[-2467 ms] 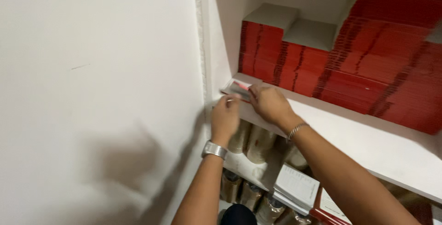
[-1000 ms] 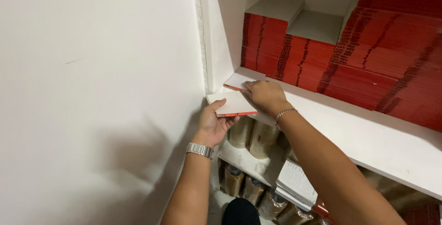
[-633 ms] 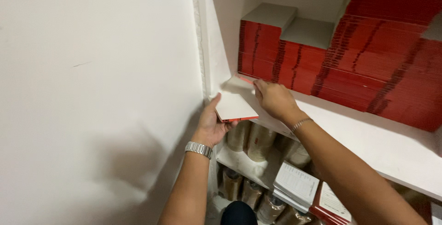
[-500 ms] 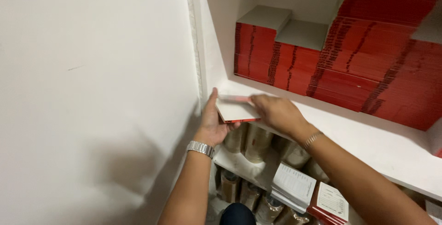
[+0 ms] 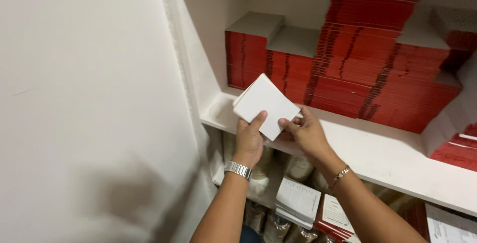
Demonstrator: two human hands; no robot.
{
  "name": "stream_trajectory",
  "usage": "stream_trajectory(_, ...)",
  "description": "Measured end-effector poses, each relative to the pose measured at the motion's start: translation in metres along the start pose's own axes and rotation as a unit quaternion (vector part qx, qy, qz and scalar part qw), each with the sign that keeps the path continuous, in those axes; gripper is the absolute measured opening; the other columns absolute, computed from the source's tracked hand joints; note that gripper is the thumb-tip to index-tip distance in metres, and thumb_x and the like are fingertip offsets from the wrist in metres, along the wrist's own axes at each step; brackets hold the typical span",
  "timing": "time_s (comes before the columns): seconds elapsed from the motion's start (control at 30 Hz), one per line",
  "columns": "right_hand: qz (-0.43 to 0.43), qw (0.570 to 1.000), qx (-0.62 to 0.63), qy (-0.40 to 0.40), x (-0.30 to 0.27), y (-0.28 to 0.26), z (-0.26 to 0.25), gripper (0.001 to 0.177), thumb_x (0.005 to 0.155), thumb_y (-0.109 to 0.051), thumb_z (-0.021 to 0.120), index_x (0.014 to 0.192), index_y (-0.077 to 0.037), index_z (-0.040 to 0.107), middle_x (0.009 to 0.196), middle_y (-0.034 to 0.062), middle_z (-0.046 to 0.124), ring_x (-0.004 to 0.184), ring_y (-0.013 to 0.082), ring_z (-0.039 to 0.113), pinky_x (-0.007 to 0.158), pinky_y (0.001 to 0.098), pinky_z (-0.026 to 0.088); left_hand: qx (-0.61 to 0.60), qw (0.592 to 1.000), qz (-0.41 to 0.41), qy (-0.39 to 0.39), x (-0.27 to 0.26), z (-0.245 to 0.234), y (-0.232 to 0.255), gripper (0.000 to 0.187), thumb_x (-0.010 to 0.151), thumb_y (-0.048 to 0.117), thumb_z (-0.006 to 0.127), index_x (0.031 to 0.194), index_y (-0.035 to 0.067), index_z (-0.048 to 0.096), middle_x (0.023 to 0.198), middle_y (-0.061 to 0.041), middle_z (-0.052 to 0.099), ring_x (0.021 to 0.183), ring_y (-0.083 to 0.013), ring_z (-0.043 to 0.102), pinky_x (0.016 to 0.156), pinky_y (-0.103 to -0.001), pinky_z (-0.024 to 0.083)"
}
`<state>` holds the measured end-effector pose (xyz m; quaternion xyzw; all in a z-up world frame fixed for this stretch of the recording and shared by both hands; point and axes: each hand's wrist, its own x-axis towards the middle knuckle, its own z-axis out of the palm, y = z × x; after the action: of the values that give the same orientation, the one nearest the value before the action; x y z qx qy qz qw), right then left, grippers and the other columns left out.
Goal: The person sorts through stacks of red and white paper forms on a shelf, picking up and aligning individual sheets into a stack by hand.
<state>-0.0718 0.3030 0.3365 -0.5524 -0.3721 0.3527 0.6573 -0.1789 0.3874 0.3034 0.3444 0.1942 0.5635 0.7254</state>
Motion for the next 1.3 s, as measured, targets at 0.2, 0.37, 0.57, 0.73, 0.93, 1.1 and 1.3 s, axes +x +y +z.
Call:
stream_trajectory(0.2,-0.184,0.927,-0.322,0.053,0.013,-0.006,-0.059,0.041,0.086,-0.005,0.078,0.123,-0.018,0.066,0.101,0.0111,0.075,0.094,0.0280,0.075,0.078,0.0388,0.062,0.166,0.979,0.114,-0.032,0.032,-0.033,-0.029,0.066,0.071,-0.002,0.089,0.128,0.009,0.056,0.103,-0.006,0.068,0.097,-0.0171,0.065,0.085,-0.029,0.056)
stream_trajectory(0.37,-0.120,0.863,-0.491,0.021,-0.002,-0.051,-0.055,0.046,0.085,-0.018,0.077,0.129,-0.022,0.063,0.115,0.0161,0.075,0.098,0.0353,0.076,0.085,0.0488,0.062,0.411,0.907,0.065,-0.069,0.016,-0.007,-0.012,0.052,0.083,0.010,0.076,0.131,0.018,0.060,0.124,-0.010,0.071,0.124,-0.0290,0.064,0.100,-0.042,0.054)
stream_trajectory(0.57,-0.037,0.708,-0.701,-0.071,0.015,-0.072,-0.049,0.052,0.085,-0.042,0.074,0.132,-0.024,0.064,0.116,0.0124,0.076,0.107,0.0357,0.074,0.090,0.0519,0.059,0.526,0.846,0.032,-0.079,0.009,0.015,-0.030,0.060,0.080,0.019,0.072,0.136,0.000,0.059,0.132,-0.026,0.064,0.133,-0.0396,0.056,0.110,-0.051,0.044)
stream_trajectory(0.73,-0.125,0.648,-0.746,-0.095,-0.020,-0.089,-0.071,0.033,0.087,-0.041,0.066,0.101,-0.014,0.079,0.081,0.0130,0.076,0.081,0.0377,0.076,0.072,0.0489,0.061,0.456,0.858,0.154,-0.176,-0.007,0.027,-0.046,0.059,0.077,-0.005,0.061,0.135,-0.007,0.051,0.121,-0.028,0.064,0.124,-0.0390,0.059,0.109,-0.055,0.041)
stream_trajectory(0.93,-0.113,0.696,-0.707,-0.050,-0.105,-0.116,-0.145,0.042,0.086,-0.040,0.061,0.115,-0.010,0.065,0.079,0.0225,0.074,0.078,0.0494,0.073,0.070,0.0593,0.056,0.424,0.815,0.232,-0.320,-0.064,0.110,-0.055,0.041,0.071,-0.007,0.061,0.108,0.010,0.061,0.091,-0.012,0.071,0.086,-0.0300,0.070,0.082,-0.041,0.054)
stream_trajectory(1.1,-0.088,0.802,-0.581,0.104,-0.196,-0.109,-0.246,0.043,0.084,-0.030,0.066,0.119,-0.006,0.067,0.078,0.0264,0.075,0.079,0.0517,0.073,0.069,0.0585,0.057,0.374,0.772,0.261,-0.443,-0.135,0.195,-0.086,0.049,0.071,-0.006,0.063,0.119,0.007,0.061,0.107,-0.016,0.070,0.102,-0.0402,0.067,0.091,-0.046,0.051)
stream_trajectory(1.3,-0.132,0.870,-0.133,0.456,-0.317,-0.011,-0.401,0.020,0.094,-0.015,0.068,0.111,-0.004,0.068,0.078,0.0125,0.071,0.066,0.0212,0.069,0.059,0.0381,0.060,0.298,0.741,0.257,-0.544,-0.198,0.262,-0.155,0.053,0.078,-0.002,0.063,0.130,0.006,0.060,0.111,-0.014,0.070,0.101,-0.0358,0.068,0.087,-0.043,0.054)
